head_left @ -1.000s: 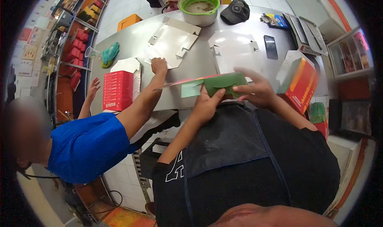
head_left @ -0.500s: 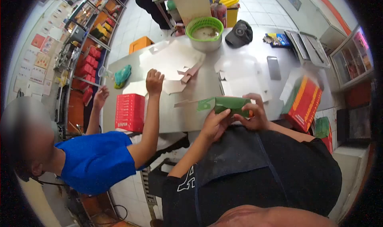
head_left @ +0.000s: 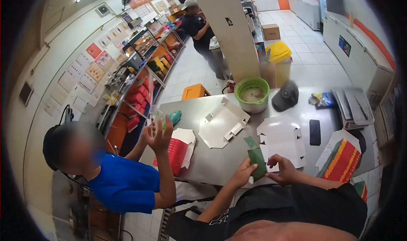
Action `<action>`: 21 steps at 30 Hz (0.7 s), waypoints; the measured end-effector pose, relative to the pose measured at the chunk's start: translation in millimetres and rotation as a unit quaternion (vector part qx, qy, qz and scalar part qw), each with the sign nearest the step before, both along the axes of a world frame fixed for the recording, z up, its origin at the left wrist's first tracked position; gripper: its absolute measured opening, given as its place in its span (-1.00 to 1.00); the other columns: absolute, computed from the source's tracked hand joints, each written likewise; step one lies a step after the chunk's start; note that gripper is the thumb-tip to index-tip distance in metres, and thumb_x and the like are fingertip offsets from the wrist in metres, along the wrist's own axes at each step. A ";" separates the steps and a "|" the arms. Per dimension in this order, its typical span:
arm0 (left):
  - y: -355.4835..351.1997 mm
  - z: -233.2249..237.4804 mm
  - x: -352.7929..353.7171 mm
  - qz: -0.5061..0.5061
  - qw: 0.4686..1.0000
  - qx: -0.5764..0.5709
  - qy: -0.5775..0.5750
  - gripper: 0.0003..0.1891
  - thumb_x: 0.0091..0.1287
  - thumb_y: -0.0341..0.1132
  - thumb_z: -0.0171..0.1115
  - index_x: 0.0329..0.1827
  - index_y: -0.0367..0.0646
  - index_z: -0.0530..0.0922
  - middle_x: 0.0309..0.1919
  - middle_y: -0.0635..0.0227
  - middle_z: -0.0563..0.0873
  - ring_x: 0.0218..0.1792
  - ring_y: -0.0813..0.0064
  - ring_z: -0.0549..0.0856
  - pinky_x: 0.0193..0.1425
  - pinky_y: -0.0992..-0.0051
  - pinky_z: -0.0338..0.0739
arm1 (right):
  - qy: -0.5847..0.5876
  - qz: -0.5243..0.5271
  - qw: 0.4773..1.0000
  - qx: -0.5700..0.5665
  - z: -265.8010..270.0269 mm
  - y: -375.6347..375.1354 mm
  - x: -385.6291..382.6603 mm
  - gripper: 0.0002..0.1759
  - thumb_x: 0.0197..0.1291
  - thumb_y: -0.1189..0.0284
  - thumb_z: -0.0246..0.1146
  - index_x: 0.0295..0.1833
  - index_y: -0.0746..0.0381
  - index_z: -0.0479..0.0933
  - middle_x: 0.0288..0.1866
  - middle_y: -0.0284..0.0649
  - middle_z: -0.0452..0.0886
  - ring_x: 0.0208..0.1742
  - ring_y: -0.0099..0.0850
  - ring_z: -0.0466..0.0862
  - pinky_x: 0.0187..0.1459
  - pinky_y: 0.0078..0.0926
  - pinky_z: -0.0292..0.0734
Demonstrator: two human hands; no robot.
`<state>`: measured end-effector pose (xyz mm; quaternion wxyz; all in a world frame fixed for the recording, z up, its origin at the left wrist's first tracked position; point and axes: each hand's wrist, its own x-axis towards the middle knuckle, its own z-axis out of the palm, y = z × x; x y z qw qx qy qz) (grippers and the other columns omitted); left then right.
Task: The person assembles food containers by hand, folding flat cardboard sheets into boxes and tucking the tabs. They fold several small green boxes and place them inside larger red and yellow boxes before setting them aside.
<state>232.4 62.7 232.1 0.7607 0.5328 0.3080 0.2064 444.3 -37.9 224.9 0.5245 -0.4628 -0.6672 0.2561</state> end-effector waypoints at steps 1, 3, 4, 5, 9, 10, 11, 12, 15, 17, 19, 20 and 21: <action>1.5 7.4 -5.5 -0.015 0.999 0.012 0.028 -0.62 0.58 -0.46 -0.04 0.42 -0.24 0.39 0.19 0.31 0.62 0.18 0.53 0.61 0.29 0.45 0.52 | -0.018 -0.017 0.999 -0.034 7.5 1.7 6.9 -0.36 0.19 0.32 0.54 0.32 0.24 0.45 -0.14 -0.10 0.62 -0.19 -0.25 0.66 -0.09 -0.29 0.63; -9.0 24.6 -6.0 -0.009 0.998 0.042 0.048 -0.61 0.54 -0.44 -0.05 0.39 -0.22 0.43 0.09 0.25 0.68 0.09 0.49 0.67 0.22 0.42 0.56 | -0.032 -0.053 0.997 -0.043 19.4 7.1 16.6 -0.43 0.33 0.38 0.40 0.43 0.19 0.49 -0.22 -0.15 0.72 -0.28 -0.24 0.72 -0.17 -0.29 0.63; -13.8 31.8 -5.1 -0.010 0.996 0.059 0.060 -0.60 0.51 -0.43 -0.05 0.38 -0.21 0.46 0.04 0.22 0.72 0.04 0.47 0.70 0.18 0.41 0.58 | -0.065 -0.053 0.995 -0.057 21.4 10.5 22.9 -0.44 0.36 0.40 0.37 0.44 0.16 0.48 -0.25 -0.15 0.71 -0.30 -0.22 0.72 -0.18 -0.28 0.63; -19.0 38.6 -4.6 -0.009 0.987 0.117 0.109 -0.61 0.50 -0.40 -0.04 0.35 -0.20 0.48 -0.04 0.17 0.73 -0.02 0.39 0.73 0.13 0.37 0.60 | -0.095 -0.056 0.991 -0.070 22.6 13.2 28.0 -0.46 0.39 0.41 0.33 0.46 0.12 0.47 -0.28 -0.14 0.71 -0.31 -0.20 0.73 -0.19 -0.27 0.63; -32.9 53.7 -6.0 -0.050 0.905 0.321 0.275 -0.64 0.47 -0.22 0.05 0.24 -0.16 0.52 -0.27 -0.01 0.75 -0.19 0.08 0.79 -0.03 0.20 0.63 | -0.146 -0.051 0.982 -0.104 32.3 10.5 33.5 -0.53 0.48 0.21 0.23 0.44 -0.01 0.50 -0.22 -0.08 0.74 -0.24 -0.03 0.76 -0.17 -0.12 0.64; -35.2 56.0 -7.2 -0.066 0.877 0.365 0.306 -0.64 0.48 -0.17 0.09 0.22 -0.16 0.52 -0.31 -0.04 0.75 -0.21 0.00 0.79 -0.06 0.15 0.63 | -0.163 -0.043 0.981 -0.098 29.4 9.0 32.3 -0.55 0.50 0.14 0.20 0.43 -0.03 0.52 -0.16 -0.06 0.76 -0.19 0.00 0.77 -0.15 -0.06 0.64; -38.0 57.6 -6.1 -0.053 0.865 0.376 0.328 -0.62 0.46 -0.13 0.15 0.21 -0.17 0.54 -0.33 -0.04 0.74 -0.25 0.03 0.78 -0.09 0.17 0.62 | -0.203 -0.044 0.973 -0.098 17.3 10.6 33.9 -0.59 0.52 0.07 0.16 0.29 0.04 0.59 -0.16 -0.08 0.76 -0.16 0.03 0.76 -0.15 -0.01 0.63; -43.2 58.0 -2.2 -0.038 0.853 0.387 0.348 -0.59 0.44 -0.08 0.22 0.19 -0.19 0.55 -0.35 -0.04 0.73 -0.28 0.06 0.76 -0.11 0.18 0.60 | -0.204 -0.037 0.970 -0.124 15.1 9.7 35.3 -0.61 0.52 0.07 0.16 0.23 0.06 0.61 -0.15 -0.08 0.76 -0.16 0.03 0.76 -0.15 -0.01 0.62; -56.9 75.8 5.3 0.006 0.823 0.407 0.397 -0.46 0.35 0.04 0.40 0.19 -0.17 0.56 -0.33 0.05 0.73 -0.28 0.06 0.75 -0.15 0.18 0.57 | -0.193 -0.051 0.968 -0.150 11.7 9.6 39.5 -0.64 0.51 0.10 0.17 0.07 0.13 0.66 -0.16 -0.07 0.76 -0.18 0.05 0.75 -0.16 0.00 0.62; -54.9 77.7 4.7 0.054 0.788 0.483 0.378 -0.40 0.27 0.07 0.50 0.20 -0.14 0.55 -0.28 0.12 0.73 -0.22 0.05 0.74 -0.14 0.17 0.56 | -0.167 -0.106 0.975 -0.105 10.6 8.3 39.3 -0.67 0.50 0.13 0.21 0.00 0.16 0.68 -0.17 -0.06 0.75 -0.19 0.06 0.75 -0.17 0.00 0.62; -51.3 57.9 -5.3 0.121 0.727 0.606 0.299 -0.35 0.19 0.04 0.59 0.23 -0.10 0.54 -0.21 0.20 0.72 -0.13 0.06 0.73 -0.11 0.18 0.54 | -0.120 -0.160 0.977 -0.073 12.9 4.6 37.7 -0.72 0.47 0.19 0.25 0.00 0.18 0.68 -0.17 -0.05 0.75 -0.20 0.05 0.75 -0.18 -0.03 0.62; -46.0 51.5 -7.9 0.114 0.715 0.620 0.301 -0.38 0.20 -0.01 0.58 0.24 -0.09 0.56 -0.11 0.18 0.70 -0.04 0.07 0.71 -0.05 0.18 0.55 | -0.100 -0.186 0.976 -0.058 14.9 2.6 38.6 -0.74 0.45 0.23 0.28 0.00 0.19 0.68 -0.17 -0.04 0.74 -0.20 0.05 0.74 -0.19 -0.04 0.62; -41.5 45.2 -9.7 0.109 0.705 0.632 0.302 -0.41 0.21 -0.05 0.57 0.25 -0.08 0.57 -0.01 0.16 0.67 0.06 0.08 0.68 0.01 0.18 0.55 | -0.080 -0.197 0.976 -0.047 17.9 1.6 40.9 -0.78 0.42 0.31 0.31 -0.01 0.23 0.67 -0.18 -0.03 0.72 -0.22 0.05 0.74 -0.20 -0.08 0.62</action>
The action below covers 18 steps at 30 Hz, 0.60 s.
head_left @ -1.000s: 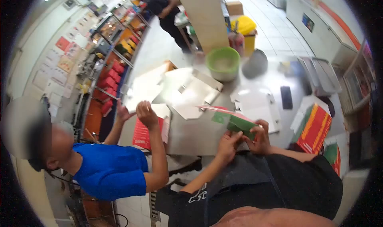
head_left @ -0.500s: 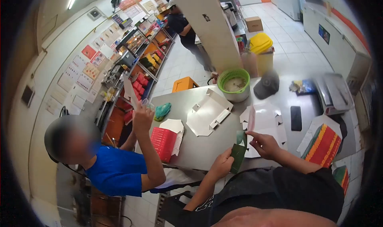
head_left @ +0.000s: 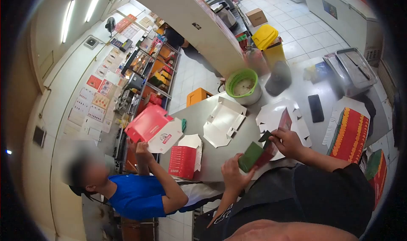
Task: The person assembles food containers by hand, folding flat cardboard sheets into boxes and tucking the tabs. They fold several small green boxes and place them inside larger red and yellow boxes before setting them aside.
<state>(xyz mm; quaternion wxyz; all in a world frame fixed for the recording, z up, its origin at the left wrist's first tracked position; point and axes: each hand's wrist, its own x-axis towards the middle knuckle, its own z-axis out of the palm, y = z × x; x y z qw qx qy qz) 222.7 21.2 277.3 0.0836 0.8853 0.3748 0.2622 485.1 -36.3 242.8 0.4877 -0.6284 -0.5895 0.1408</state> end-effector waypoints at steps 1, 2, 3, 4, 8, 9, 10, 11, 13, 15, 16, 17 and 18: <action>1.6 -6.5 -1.7 -0.003 1.000 0.011 0.008 -0.43 0.22 -0.09 0.56 0.26 -0.07 0.59 0.09 0.14 0.65 0.15 0.09 0.66 0.08 0.18 0.56 | -0.004 -0.002 1.000 0.030 3.8 -0.3 2.3 -0.78 0.42 0.32 0.31 -0.02 0.24 0.67 -0.19 -0.03 0.72 -0.23 0.05 0.74 -0.20 -0.08 0.62; 2.2 -9.3 -0.7 -0.008 0.999 -0.012 -0.041 -0.45 0.21 -0.16 0.57 0.24 -0.08 0.61 0.10 0.11 0.64 0.15 0.07 0.66 0.11 0.17 0.55 | -0.008 -0.002 0.998 0.056 8.1 -0.6 4.1 -0.78 0.42 0.32 0.31 -0.02 0.25 0.67 -0.20 -0.02 0.71 -0.23 0.05 0.73 -0.21 -0.09 0.62; 4.2 -10.1 2.8 -0.010 0.995 -0.038 -0.088 -0.47 0.19 -0.23 0.58 0.23 -0.09 0.63 0.10 0.08 0.63 0.14 0.04 0.66 0.15 0.16 0.55 | -0.011 -0.002 0.997 0.080 11.2 -0.8 5.5 -0.79 0.43 0.33 0.31 -0.02 0.26 0.67 -0.21 -0.02 0.70 -0.24 0.05 0.73 -0.21 -0.09 0.62; 5.1 -10.0 5.7 -0.009 0.989 -0.066 -0.133 -0.49 0.18 -0.30 0.59 0.21 -0.10 0.65 0.10 0.05 0.62 0.14 0.02 0.65 0.19 0.16 0.55 | -0.011 -0.003 0.996 0.092 13.1 -0.1 6.1 -0.80 0.43 0.34 0.30 -0.04 0.27 0.67 -0.25 -0.02 0.68 -0.24 0.05 0.72 -0.21 -0.09 0.62; 9.1 2.4 18.7 -0.057 0.989 -0.051 -0.128 -0.53 0.08 -0.58 0.56 0.09 -0.08 0.72 0.27 0.01 0.53 0.38 -0.05 0.52 0.43 0.11 0.43 | -0.050 -0.004 0.995 0.082 15.4 5.2 6.4 -0.82 0.46 0.31 0.28 -0.11 0.20 0.66 -0.31 -0.04 0.66 -0.29 0.02 0.70 -0.29 -0.10 0.56; 11.0 4.9 22.4 -0.084 0.987 -0.029 -0.132 -0.52 0.04 -0.61 0.54 0.07 -0.09 0.72 0.30 0.00 0.52 0.43 -0.11 0.49 0.48 0.09 0.39 | -0.070 -0.019 0.994 0.078 22.8 1.9 3.3 -0.82 0.45 0.29 0.30 -0.12 0.18 0.65 -0.33 -0.07 0.67 -0.33 -0.02 0.70 -0.30 -0.12 0.56; 11.3 10.0 25.8 -0.100 0.989 -0.010 -0.106 -0.51 0.02 -0.65 0.49 0.06 -0.07 0.73 0.33 -0.01 0.50 0.47 -0.14 0.45 0.51 0.06 0.37 | -0.063 -0.015 0.994 0.083 25.0 1.7 1.5 -0.82 0.43 0.27 0.31 -0.13 0.16 0.65 -0.34 -0.09 0.68 -0.36 -0.04 0.71 -0.33 -0.14 0.56; 10.6 12.6 29.2 -0.110 0.989 0.003 -0.094 -0.49 0.01 -0.68 0.43 0.06 -0.06 0.74 0.34 0.02 0.49 0.48 -0.14 0.43 0.53 0.02 0.34 | -0.079 -0.034 0.993 0.086 26.7 0.6 -0.8 -0.81 0.42 0.25 0.33 -0.13 0.14 0.65 -0.35 -0.12 0.69 -0.38 -0.06 0.71 -0.37 -0.16 0.56; 12.3 11.6 33.0 -0.130 0.988 0.031 -0.083 -0.50 0.04 -0.68 0.39 0.07 -0.05 0.74 0.35 0.06 0.49 0.50 -0.12 0.41 0.56 0.00 0.31 | -0.088 -0.056 0.989 0.101 24.8 0.5 -2.8 -0.81 0.42 0.23 0.34 -0.14 0.12 0.65 -0.38 -0.15 0.69 -0.42 -0.07 0.71 -0.40 -0.18 0.56; 11.7 13.1 38.4 -0.131 0.988 0.040 -0.070 -0.50 0.06 -0.68 0.38 0.08 -0.04 0.74 0.34 0.10 0.49 0.51 -0.11 0.40 0.56 -0.01 0.31 | -0.104 -0.075 0.987 0.094 20.1 1.9 -4.7 -0.81 0.42 0.23 0.33 -0.13 0.12 0.65 -0.40 -0.16 0.69 -0.44 -0.09 0.71 -0.41 -0.19 0.56; 14.5 9.8 41.2 -0.135 0.987 0.046 -0.070 -0.56 0.18 -0.62 0.40 0.10 0.03 0.76 0.28 0.19 0.48 0.48 -0.13 0.39 0.56 -0.05 0.33 | -0.114 -0.083 0.985 0.095 18.5 3.6 -4.2 -0.81 0.42 0.23 0.33 -0.13 0.12 0.66 -0.41 -0.17 0.70 -0.45 -0.09 0.71 -0.42 -0.19 0.56; 16.3 8.0 42.8 -0.142 0.987 0.043 -0.064 -0.56 0.18 -0.62 0.40 0.11 0.04 0.76 0.28 0.19 0.48 0.48 -0.13 0.39 0.56 -0.06 0.32 | -0.110 -0.094 0.986 0.088 17.7 4.3 -4.2 -0.81 0.42 0.23 0.33 -0.13 0.11 0.66 -0.41 -0.17 0.70 -0.45 -0.10 0.71 -0.43 -0.20 0.56; 17.9 7.4 44.3 -0.149 0.986 0.042 -0.060 -0.55 0.19 -0.62 0.40 0.12 0.04 0.75 0.27 0.20 0.48 0.48 -0.13 0.39 0.56 -0.08 0.32 | -0.106 -0.105 0.985 0.083 17.5 5.2 -3.8 -0.81 0.42 0.23 0.33 -0.13 0.11 0.66 -0.41 -0.18 0.70 -0.46 -0.10 0.72 -0.43 -0.21 0.56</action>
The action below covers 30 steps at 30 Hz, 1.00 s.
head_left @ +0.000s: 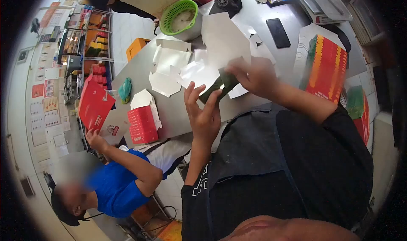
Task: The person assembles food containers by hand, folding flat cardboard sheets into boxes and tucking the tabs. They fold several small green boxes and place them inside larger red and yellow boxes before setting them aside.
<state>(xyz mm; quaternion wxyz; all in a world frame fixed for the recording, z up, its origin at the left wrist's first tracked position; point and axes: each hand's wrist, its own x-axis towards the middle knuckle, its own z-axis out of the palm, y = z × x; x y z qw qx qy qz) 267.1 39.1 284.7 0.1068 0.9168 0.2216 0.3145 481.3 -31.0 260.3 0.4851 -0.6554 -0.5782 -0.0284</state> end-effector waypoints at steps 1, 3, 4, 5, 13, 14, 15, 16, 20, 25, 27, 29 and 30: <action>1.4 -0.2 1.4 -0.006 1.000 0.001 0.004 -0.55 0.19 -0.62 0.40 0.13 0.04 0.75 0.27 0.20 0.48 0.48 -0.12 0.39 0.57 -0.09 0.31 | 0.004 -0.011 1.000 -0.002 -0.7 1.9 1.7 -0.82 0.42 0.23 0.32 -0.13 0.10 0.67 -0.41 -0.18 0.70 -0.46 -0.11 0.72 -0.44 -0.21 0.56; 3.5 -1.5 3.0 -0.007 1.000 -0.007 -0.004 -0.52 0.13 -0.66 0.40 0.12 -0.05 0.74 0.29 0.12 0.49 0.51 -0.09 0.39 0.57 0.00 0.30 | 0.011 -0.025 1.000 0.011 -4.6 8.4 5.8 -0.82 0.42 0.23 0.33 -0.12 0.09 0.68 -0.42 -0.17 0.71 -0.46 -0.13 0.73 -0.45 -0.22 0.56; 4.9 -2.4 2.5 -0.005 1.000 -0.011 -0.006 -0.53 0.13 -0.66 0.40 0.12 -0.06 0.74 0.31 0.12 0.49 0.52 -0.10 0.38 0.57 0.01 0.30 | 0.027 -0.030 0.999 0.004 -2.3 9.9 6.7 -0.82 0.42 0.23 0.33 -0.12 0.09 0.68 -0.41 -0.17 0.71 -0.46 -0.14 0.73 -0.45 -0.23 0.56; 5.9 -2.8 1.3 -0.003 1.000 -0.015 -0.008 -0.53 0.13 -0.66 0.40 0.12 -0.06 0.74 0.32 0.12 0.48 0.53 -0.10 0.37 0.57 0.01 0.30 | 0.043 -0.035 0.998 -0.004 -1.0 10.8 6.5 -0.82 0.42 0.23 0.33 -0.12 0.09 0.68 -0.41 -0.17 0.71 -0.45 -0.15 0.73 -0.45 -0.24 0.57; 16.4 4.0 -12.3 -0.017 0.999 -0.027 0.025 -0.49 0.16 -0.69 0.36 0.17 -0.01 0.73 0.42 0.07 0.44 0.58 -0.12 0.32 0.58 0.04 0.30 | -0.063 0.052 0.996 0.019 -1.8 10.5 4.7 -0.84 0.45 0.25 0.30 -0.05 0.07 0.68 -0.38 -0.19 0.72 -0.46 -0.18 0.73 -0.46 -0.24 0.57; 17.2 5.4 -13.5 -0.021 0.999 -0.036 0.030 -0.49 0.17 -0.69 0.35 0.16 -0.01 0.73 0.42 0.06 0.44 0.57 -0.13 0.33 0.58 0.05 0.31 | -0.063 0.061 0.996 0.016 -1.4 9.4 4.5 -0.84 0.45 0.25 0.30 -0.04 0.07 0.68 -0.38 -0.20 0.72 -0.46 -0.18 0.73 -0.46 -0.24 0.57; 17.5 6.3 -13.8 -0.017 0.998 -0.042 0.034 -0.51 0.17 -0.69 0.36 0.15 -0.01 0.74 0.41 0.06 0.45 0.57 -0.13 0.33 0.57 0.05 0.32 | -0.060 0.065 0.996 0.007 -2.0 8.9 4.0 -0.84 0.45 0.25 0.30 -0.03 0.06 0.68 -0.38 -0.19 0.72 -0.46 -0.18 0.73 -0.46 -0.24 0.57; 17.8 7.2 -13.9 -0.014 0.998 -0.048 0.039 -0.53 0.18 -0.68 0.36 0.13 -0.01 0.74 0.41 0.06 0.45 0.57 -0.13 0.34 0.57 0.05 0.33 | -0.058 0.069 0.996 -0.001 -3.0 8.3 3.4 -0.84 0.44 0.25 0.30 -0.02 0.06 0.69 -0.39 -0.19 0.72 -0.46 -0.18 0.73 -0.46 -0.25 0.57; 18.9 11.1 -14.3 -0.019 0.997 -0.058 0.050 -0.58 0.21 -0.64 0.39 0.10 -0.01 0.74 0.40 0.05 0.45 0.55 -0.14 0.35 0.55 0.03 0.36 | -0.054 0.086 0.994 -0.042 -6.6 9.3 4.5 -0.84 0.43 0.26 0.31 0.00 0.03 0.71 -0.38 -0.15 0.72 -0.43 -0.14 0.74 -0.42 -0.22 0.59; 12.4 6.1 -9.7 -0.020 0.995 -0.079 0.053 -0.52 0.19 -0.62 0.39 0.17 0.04 0.72 0.35 0.09 0.48 0.51 -0.18 0.38 0.52 0.00 0.41 | 0.074 0.138 0.979 -0.127 -2.7 5.6 0.7 -0.79 0.42 0.24 0.31 0.02 0.07 0.75 -0.29 -0.08 0.75 -0.30 -0.04 0.76 -0.25 -0.14 0.63; 11.3 0.0 -9.4 -0.032 0.993 -0.096 0.063 -0.53 0.21 -0.60 0.39 0.18 0.03 0.72 0.35 0.08 0.47 0.50 -0.18 0.38 0.52 0.00 0.41 | 0.053 0.173 0.974 -0.135 -6.3 3.8 -2.2 -0.77 0.42 0.25 0.30 0.03 0.08 0.74 -0.26 -0.06 0.76 -0.26 -0.03 0.77 -0.21 -0.13 0.64; 9.8 -3.2 -9.1 -0.027 0.995 -0.068 0.074 -0.56 0.24 -0.57 0.37 0.18 0.02 0.72 0.36 0.08 0.47 0.50 -0.18 0.37 0.51 -0.01 0.41 | 0.076 0.173 0.966 -0.176 -6.0 3.1 -2.5 -0.73 0.45 0.21 0.28 0.05 0.12 0.74 -0.24 -0.03 0.76 -0.21 -0.01 0.77 -0.16 -0.12 0.64; 7.9 -3.3 -7.4 -0.021 0.995 -0.061 0.073 -0.54 0.22 -0.58 0.39 0.18 0.05 0.73 0.36 0.07 0.47 0.49 -0.19 0.39 0.52 -0.01 0.40 | 0.078 0.170 0.962 -0.197 -4.5 2.2 -1.5 -0.72 0.45 0.19 0.28 0.06 0.12 0.73 -0.24 -0.02 0.76 -0.20 0.00 0.77 -0.16 -0.11 0.64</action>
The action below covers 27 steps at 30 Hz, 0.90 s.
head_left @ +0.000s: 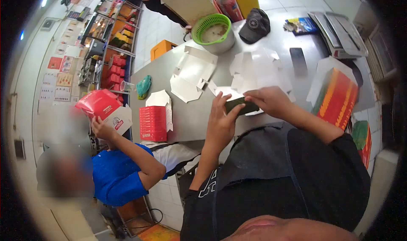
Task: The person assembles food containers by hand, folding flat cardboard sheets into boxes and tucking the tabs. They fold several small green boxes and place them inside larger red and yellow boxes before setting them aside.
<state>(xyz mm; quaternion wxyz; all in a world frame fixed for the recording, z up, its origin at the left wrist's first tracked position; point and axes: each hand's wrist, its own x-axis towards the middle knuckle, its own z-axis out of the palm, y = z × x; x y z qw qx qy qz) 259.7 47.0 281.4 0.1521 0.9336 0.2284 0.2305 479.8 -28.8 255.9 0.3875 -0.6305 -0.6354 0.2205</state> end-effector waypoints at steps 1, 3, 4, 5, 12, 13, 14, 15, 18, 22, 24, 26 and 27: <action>-1.9 0.0 0.5 0.006 1.000 0.008 -0.002 -0.52 0.20 -0.59 0.40 0.18 0.07 0.73 0.37 0.06 0.48 0.49 -0.20 0.41 0.53 -0.02 0.38 | -0.003 0.000 1.000 -0.022 1.4 -1.3 0.6 -0.70 0.45 0.17 0.28 0.06 0.13 0.72 -0.24 -0.02 0.76 -0.20 0.01 0.77 -0.17 -0.11 0.64; -5.1 -11.1 -5.3 0.045 0.998 0.036 -0.015 -0.40 0.26 -0.52 0.44 0.39 0.04 0.58 0.56 -0.03 0.23 0.59 -0.25 0.21 0.55 -0.02 0.33 | 0.075 0.002 0.997 -0.026 1.9 -5.5 -1.4 -0.63 0.50 0.10 0.24 0.08 0.18 0.66 -0.39 -0.03 0.70 -0.36 -0.09 0.74 -0.25 -0.17 0.61; -10.6 -17.6 -4.3 0.091 0.994 0.025 -0.057 -0.35 0.29 -0.49 0.45 0.47 0.04 0.50 0.60 -0.05 0.13 0.61 -0.24 0.15 0.57 -0.02 0.29 | 0.118 -0.004 0.992 -0.047 1.0 -6.4 -1.1 -0.62 0.51 0.10 0.23 0.08 0.20 0.64 -0.43 -0.05 0.68 -0.40 -0.14 0.72 -0.28 -0.20 0.59; -14.7 -26.5 -3.4 0.135 0.986 0.015 -0.101 -0.29 0.32 -0.46 0.45 0.56 0.04 0.42 0.65 -0.07 0.04 0.64 -0.23 0.09 0.58 -0.01 0.26 | 0.160 -0.011 0.985 -0.066 -0.2 -6.4 0.2 -0.62 0.52 0.09 0.22 0.07 0.21 0.62 -0.47 -0.07 0.65 -0.44 -0.19 0.71 -0.30 -0.23 0.58; -11.8 -70.2 -17.8 0.149 0.616 -0.669 -0.389 0.00 0.51 -0.13 0.34 0.70 0.37 -0.32 0.68 0.22 0.02 0.65 0.05 0.18 0.58 -0.13 0.22 | 0.303 0.019 0.951 -0.057 -16.0 -9.0 11.3 -0.59 0.63 0.12 0.09 -0.10 0.26 0.55 -0.53 -0.33 0.55 -0.53 -0.57 0.55 -0.44 -0.52 0.44; -9.2 -73.3 -20.2 0.092 0.557 -0.721 -0.402 0.00 0.50 -0.10 0.35 0.70 0.39 -0.30 0.66 0.23 0.07 0.64 0.07 0.20 0.58 -0.12 0.21 | 0.332 0.025 0.941 -0.061 -22.9 -8.9 11.1 -0.58 0.62 0.10 0.10 -0.10 0.25 0.56 -0.53 -0.33 0.54 -0.52 -0.54 0.55 -0.42 -0.50 0.45; -10.6 -84.6 -21.3 0.076 0.628 -0.662 -0.402 -0.12 0.54 0.02 0.25 0.67 0.51 -0.25 0.61 0.36 0.20 0.61 0.20 0.27 0.55 -0.17 0.26 | 0.348 0.042 0.935 -0.054 -29.5 -8.8 10.6 -0.56 0.62 0.08 0.08 -0.16 0.24 0.54 -0.51 -0.34 0.50 -0.49 -0.56 0.52 -0.38 -0.52 0.44; -10.1 -83.1 -21.8 0.055 0.607 -0.659 -0.441 -0.12 0.54 0.02 0.25 0.67 0.50 -0.24 0.60 0.36 0.20 0.60 0.19 0.28 0.53 -0.19 0.29 | 0.373 0.053 0.925 -0.044 -35.6 -9.5 8.9 -0.56 0.62 0.08 0.08 -0.16 0.24 0.53 -0.50 -0.34 0.50 -0.47 -0.56 0.51 -0.35 -0.52 0.44; -2.8 -67.6 -20.7 -0.033 0.561 -0.637 -0.528 -0.10 0.49 -0.03 0.29 0.67 0.44 -0.19 0.59 0.35 0.20 0.58 0.20 0.32 0.49 -0.20 0.39 | 0.463 0.085 0.881 -0.045 -44.4 -13.2 1.5 -0.55 0.64 0.07 0.04 -0.17 0.22 0.51 -0.44 -0.36 0.48 -0.36 -0.57 0.50 -0.23 -0.55 0.44; -3.4 -52.1 -25.8 -0.017 0.609 -0.597 -0.521 -0.04 0.39 -0.15 0.32 0.68 0.39 -0.17 0.56 0.33 0.23 0.57 0.21 0.33 0.53 -0.07 0.42 | 0.390 0.091 0.915 -0.054 -37.1 -16.4 -7.0 -0.44 0.65 -0.10 -0.10 0.03 0.18 0.51 -0.36 -0.40 0.46 -0.29 -0.61 0.51 -0.13 -0.62 0.44; -5.2 -43.7 -26.6 0.024 0.645 -0.557 -0.523 -0.05 0.36 -0.20 0.29 0.69 0.31 -0.15 0.50 0.32 0.28 0.54 0.19 0.36 0.56 -0.02 0.41 | 0.422 0.118 0.895 -0.079 -43.5 -16.3 -8.0 -0.37 0.63 -0.17 -0.14 0.31 0.16 0.42 -0.23 -0.35 0.53 -0.20 -0.55 0.57 -0.01 -0.56 0.49; 0.5 -45.4 -28.3 0.029 0.675 -0.484 -0.556 0.10 0.28 -0.32 0.38 0.71 0.30 -0.26 0.55 0.28 0.22 0.55 0.22 0.33 0.57 0.04 0.36 | 0.466 0.134 0.869 -0.096 -48.6 -17.2 -17.8 -0.26 0.60 -0.22 -0.18 0.57 0.11 0.22 -0.07 -0.28 0.59 -0.08 -0.48 0.63 0.10 -0.47 0.52; 1.9 -45.4 -29.3 0.033 0.688 -0.448 -0.570 0.18 0.23 -0.37 0.42 0.72 0.30 -0.32 0.58 0.26 0.19 0.56 0.24 0.31 0.58 0.08 0.34 | 0.475 0.158 0.858 -0.116 -49.7 -18.6 -16.9 -0.24 0.61 -0.21 -0.19 0.64 0.08 0.08 0.03 -0.24 0.59 -0.02 -0.43 0.64 0.14 -0.40 0.54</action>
